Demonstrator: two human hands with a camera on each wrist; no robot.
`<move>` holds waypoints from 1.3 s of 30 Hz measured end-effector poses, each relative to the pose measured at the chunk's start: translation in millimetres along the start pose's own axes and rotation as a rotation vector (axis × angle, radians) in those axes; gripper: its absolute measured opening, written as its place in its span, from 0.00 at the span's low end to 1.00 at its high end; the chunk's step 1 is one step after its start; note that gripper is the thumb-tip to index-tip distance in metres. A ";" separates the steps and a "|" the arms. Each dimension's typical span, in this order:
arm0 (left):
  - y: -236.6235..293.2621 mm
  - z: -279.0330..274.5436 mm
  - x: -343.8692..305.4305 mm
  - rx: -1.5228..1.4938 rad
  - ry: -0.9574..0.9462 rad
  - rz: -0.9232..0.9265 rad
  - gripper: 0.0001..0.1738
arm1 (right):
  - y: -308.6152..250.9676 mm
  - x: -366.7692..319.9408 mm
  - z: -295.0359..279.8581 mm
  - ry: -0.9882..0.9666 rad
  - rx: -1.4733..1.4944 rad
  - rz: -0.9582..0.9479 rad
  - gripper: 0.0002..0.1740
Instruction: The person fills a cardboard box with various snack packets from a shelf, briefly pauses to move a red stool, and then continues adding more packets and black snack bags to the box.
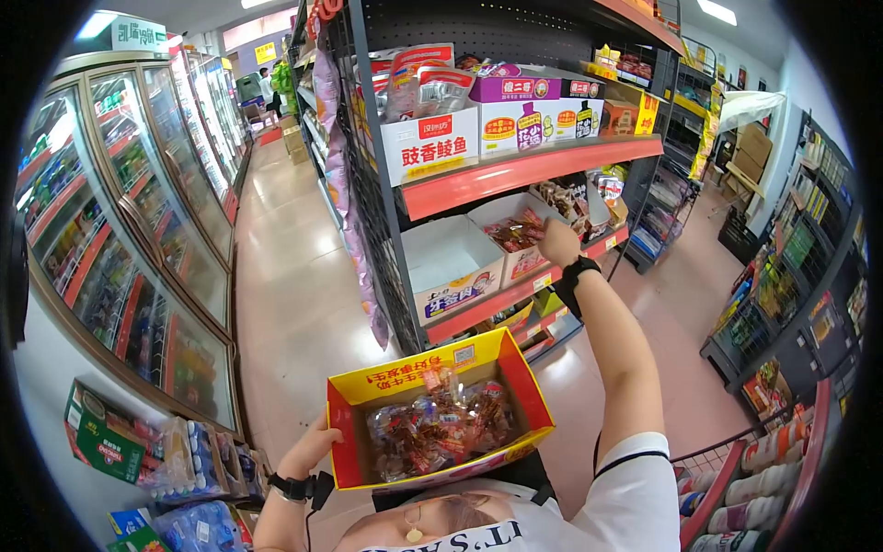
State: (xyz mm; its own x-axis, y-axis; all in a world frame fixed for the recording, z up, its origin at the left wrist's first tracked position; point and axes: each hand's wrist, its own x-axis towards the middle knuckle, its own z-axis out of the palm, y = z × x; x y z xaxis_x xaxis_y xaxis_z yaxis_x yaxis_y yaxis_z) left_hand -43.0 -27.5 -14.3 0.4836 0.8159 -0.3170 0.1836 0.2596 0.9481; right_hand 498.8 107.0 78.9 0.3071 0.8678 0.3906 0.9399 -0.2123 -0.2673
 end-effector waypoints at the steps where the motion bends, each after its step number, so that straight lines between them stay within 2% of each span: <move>1: -6.7 -0.1 2.8 -0.014 0.033 0.011 0.37 | -0.9 7.5 3.4 0.035 -0.022 0.013 0.19; 4: -11.8 3.1 4.9 -0.064 0.092 0.047 0.37 | -6.6 25.9 12.2 0.073 -0.045 -0.026 0.14; 6: -15.7 3.9 7.3 -0.101 0.125 0.076 0.37 | -14.8 41.3 25.0 0.030 -0.104 0.001 0.15; 7: -23.0 2.4 11.0 -0.103 0.125 0.073 0.37 | -12.9 48.7 36.1 0.039 -0.132 -0.008 0.21; 8: -27.3 0.9 12.5 -0.104 0.127 0.071 0.36 | 0.9 61.3 59.8 0.039 -0.126 -0.023 0.21; 9: -27.3 0.8 11.8 -0.109 0.144 0.076 0.36 | 20.5 76.6 89.6 -0.054 -0.011 -0.059 0.22; 10: -26.6 1.8 11.4 -0.115 0.137 0.088 0.36 | -3.1 69.9 79.7 -0.147 0.102 -0.097 0.22; 11: -26.2 2.5 11.2 -0.121 0.130 0.102 0.36 | -21.4 55.4 65.3 -0.179 -0.056 -0.013 0.21; 12: -27.0 2.5 10.7 -0.123 0.147 0.108 0.36 | 21.2 90.2 124.2 -0.240 -0.289 -0.095 0.22; 13: -28.3 2.9 10.4 -0.112 0.161 0.110 0.36 | -10.2 88.6 120.4 -0.410 -0.236 -0.137 0.22; 14: -28.2 3.2 11.3 -0.101 0.172 0.111 0.35 | -14.6 76.2 95.6 -0.470 -0.350 0.026 0.21; 20: -17.0 5.4 8.2 -0.123 0.166 0.083 0.39 | -12.5 82.7 104.9 -0.442 -0.359 0.151 0.22; 26: -17.6 8.1 9.9 -0.184 0.175 0.088 0.36 | 29.9 87.0 133.9 -0.300 -0.228 -0.179 0.18; 27: -19.0 6.9 10.2 -0.184 0.166 0.076 0.36 | 2.8 73.9 103.8 -0.369 -0.165 -0.079 0.20; 28: -20.7 4.6 10.3 -0.158 0.158 0.072 0.36 | 11.0 82.0 112.3 -0.406 -0.256 -0.121 0.18; 30: -23.9 2.8 10.4 -0.131 0.136 0.058 0.36 | -24.7 53.0 70.8 -0.258 -0.172 -0.018 0.17; 31: -25.0 2.3 10.4 -0.163 0.136 0.063 0.36 | -28.0 49.1 69.1 -0.266 -0.177 -0.006 0.17; 33: -25.1 5.5 9.8 -0.191 0.130 0.063 0.36 | -30.4 43.5 66.1 -0.054 -0.114 0.095 0.15; 34: -23.3 7.7 8.9 -0.203 0.160 0.091 0.33 | -31.5 40.8 63.3 -0.055 -0.116 0.103 0.15; 36: -22.0 8.9 9.1 -0.213 0.186 0.120 0.29 | -33.3 36.4 55.0 0.116 0.013 0.096 0.13; 37: -22.5 7.8 8.7 -0.221 0.169 0.096 0.33 | -33.1 33.3 51.0 0.116 0.011 0.101 0.13; 39: -22.4 6.9 8.1 -0.228 0.146 0.069 0.36 | -30.9 26.8 42.0 0.354 0.238 0.071 0.12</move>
State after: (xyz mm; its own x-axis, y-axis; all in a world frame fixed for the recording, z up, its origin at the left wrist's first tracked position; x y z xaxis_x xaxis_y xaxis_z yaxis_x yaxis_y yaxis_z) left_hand -37.3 -30.2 -38.3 0.3566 0.8973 -0.2600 -0.0514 0.2967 0.9536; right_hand 471.8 155.7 60.6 0.4407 0.6387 0.6307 0.8669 -0.1205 -0.4837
